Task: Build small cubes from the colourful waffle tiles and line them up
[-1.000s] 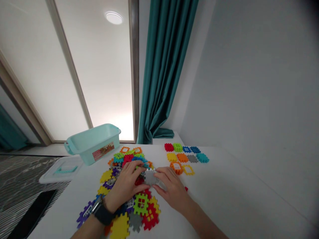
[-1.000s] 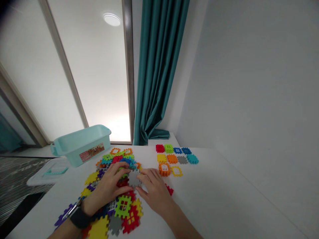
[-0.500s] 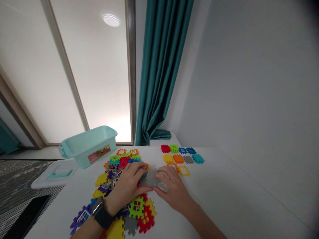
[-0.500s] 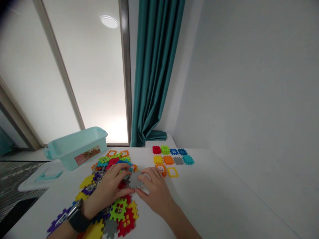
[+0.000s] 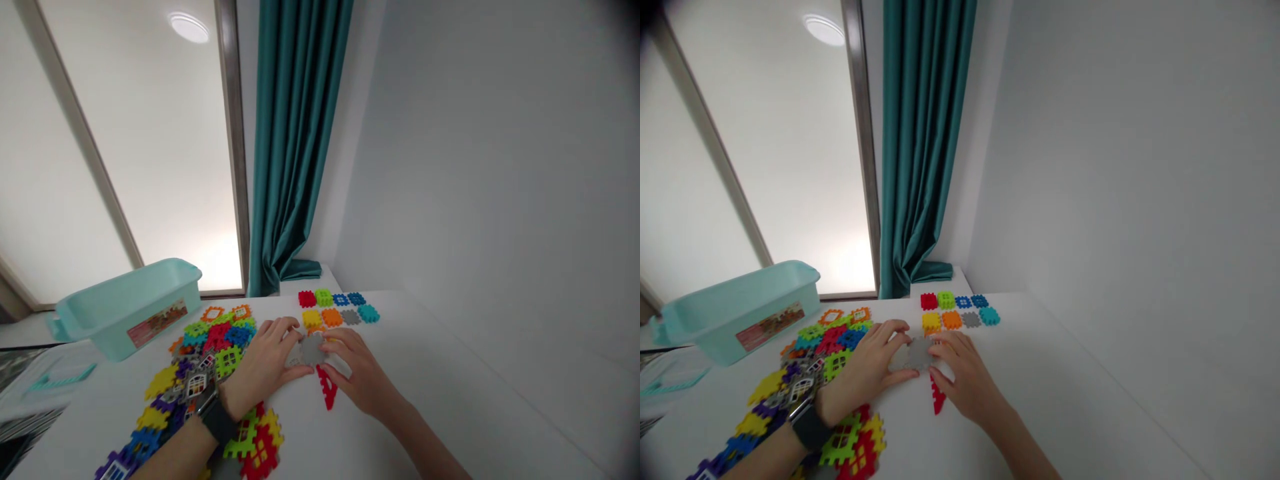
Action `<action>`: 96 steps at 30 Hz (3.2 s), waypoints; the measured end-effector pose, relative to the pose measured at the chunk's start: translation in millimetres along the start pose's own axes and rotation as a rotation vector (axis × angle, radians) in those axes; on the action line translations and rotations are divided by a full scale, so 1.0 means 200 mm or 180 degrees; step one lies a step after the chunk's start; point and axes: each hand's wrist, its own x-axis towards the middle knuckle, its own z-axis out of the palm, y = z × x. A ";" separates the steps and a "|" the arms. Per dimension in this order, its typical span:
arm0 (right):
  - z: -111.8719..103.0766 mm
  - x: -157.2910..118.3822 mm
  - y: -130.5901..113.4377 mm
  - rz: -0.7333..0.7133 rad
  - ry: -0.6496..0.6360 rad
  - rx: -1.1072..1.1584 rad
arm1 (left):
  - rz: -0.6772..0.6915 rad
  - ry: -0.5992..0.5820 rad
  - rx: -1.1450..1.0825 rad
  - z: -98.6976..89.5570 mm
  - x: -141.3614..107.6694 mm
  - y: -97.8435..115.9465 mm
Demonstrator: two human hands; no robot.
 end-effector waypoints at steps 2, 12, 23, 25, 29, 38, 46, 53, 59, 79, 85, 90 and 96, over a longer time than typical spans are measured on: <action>-0.01 -0.02 0.03 0.0053 0.0024 -0.0005 | 0.0012 -0.0050 -0.0018 0.03 0.03 0.02; -0.08 -0.10 0.38 0.0232 0.0160 -0.0353 | -0.0217 -0.0194 -0.0020 0.12 0.13 -0.02; -0.08 -0.16 0.82 0.0619 -0.0026 -0.0827 | -0.0460 -0.0994 0.0455 0.19 0.07 -0.22; -0.06 -0.15 0.86 0.0659 -0.0095 -0.0872 | -0.0482 -0.1240 0.0491 0.20 0.05 -0.23; -0.03 -0.15 0.91 0.0719 -0.0234 -0.0946 | -0.0524 -0.1508 0.0455 0.20 0.02 -0.23; -0.01 -0.16 0.90 0.0810 -0.0436 -0.1044 | -0.0540 -0.1584 0.0408 0.19 0.04 -0.23; 0.01 -0.16 0.90 0.0823 -0.0431 -0.1071 | -0.0526 -0.1453 0.0410 0.22 0.01 -0.25; 0.00 -0.16 0.89 0.0747 -0.0415 -0.1049 | -0.0500 -0.1397 0.0395 0.22 0.00 -0.26; 0.01 -0.16 0.88 0.0661 -0.0352 -0.1060 | -0.0507 -0.1462 0.0391 0.21 0.01 -0.25; 0.00 -0.13 0.87 0.0519 -0.0234 -0.1053 | -0.0520 -0.1477 0.0309 0.21 0.01 -0.25; 0.00 -0.12 0.86 0.0510 -0.0258 -0.1061 | -0.0535 -0.1559 0.0356 0.19 0.03 -0.23; 0.00 -0.12 0.86 0.0512 -0.0226 -0.1072 | -0.0518 -0.1504 0.0338 0.19 0.03 -0.23; -0.01 -0.12 0.84 0.0472 -0.0125 -0.1074 | -0.0526 -0.1560 0.0337 0.18 0.03 -0.22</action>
